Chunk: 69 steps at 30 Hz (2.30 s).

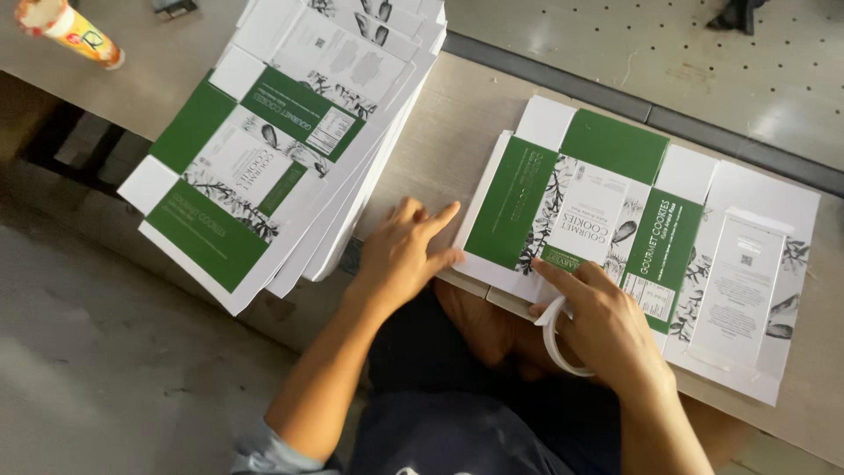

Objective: The person assembles flat-packed gourmet cookie boxes by folding the flaps and securing them with clear adhesive tape. They work on one box at a time, moving completed boxes to a stack on the right.

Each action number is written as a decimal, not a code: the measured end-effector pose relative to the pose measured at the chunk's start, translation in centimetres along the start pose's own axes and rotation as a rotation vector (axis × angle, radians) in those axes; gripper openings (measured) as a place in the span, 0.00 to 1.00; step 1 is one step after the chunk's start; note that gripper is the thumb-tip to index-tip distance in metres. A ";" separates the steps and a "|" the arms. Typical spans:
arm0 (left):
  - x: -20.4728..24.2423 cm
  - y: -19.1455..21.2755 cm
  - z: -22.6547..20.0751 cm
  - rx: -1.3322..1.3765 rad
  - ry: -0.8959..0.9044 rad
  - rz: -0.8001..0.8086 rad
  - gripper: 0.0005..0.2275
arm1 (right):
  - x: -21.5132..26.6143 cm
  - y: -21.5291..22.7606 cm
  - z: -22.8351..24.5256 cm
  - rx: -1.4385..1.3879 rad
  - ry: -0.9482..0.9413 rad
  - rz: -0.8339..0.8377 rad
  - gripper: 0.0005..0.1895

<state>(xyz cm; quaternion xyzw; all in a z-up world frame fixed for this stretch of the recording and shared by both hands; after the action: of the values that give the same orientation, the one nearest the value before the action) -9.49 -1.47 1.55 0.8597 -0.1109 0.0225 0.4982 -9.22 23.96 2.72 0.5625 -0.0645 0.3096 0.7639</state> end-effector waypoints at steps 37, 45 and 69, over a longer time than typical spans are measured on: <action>22.6 10.9 13.9 0.453 0.469 -0.837 0.14 | 9.2 -0.3 -2.7 -0.717 0.284 -0.267 0.17; 25.2 11.3 13.0 -0.308 0.658 -0.771 0.14 | 7.8 1.3 -1.8 -0.601 0.271 -0.335 0.12; 0.5 -2.9 -9.7 0.034 -0.227 -0.380 0.05 | -1.0 3.9 -0.4 -0.292 0.025 0.074 0.09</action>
<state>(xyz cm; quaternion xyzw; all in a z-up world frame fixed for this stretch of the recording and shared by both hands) -7.69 8.22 4.05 0.8704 -0.0020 -0.1666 0.4633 -12.20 24.62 5.30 0.4389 -0.1201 0.3315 0.8265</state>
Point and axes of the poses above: each hand's wrist, its own x-axis away from the middle knuckle, its own y-axis out of the back of the hand, z = x × y, the point moved 7 cm from there along -x, towards the middle knuckle, and after that the axes turned 10 degrees about z, right-handed, at the moved point
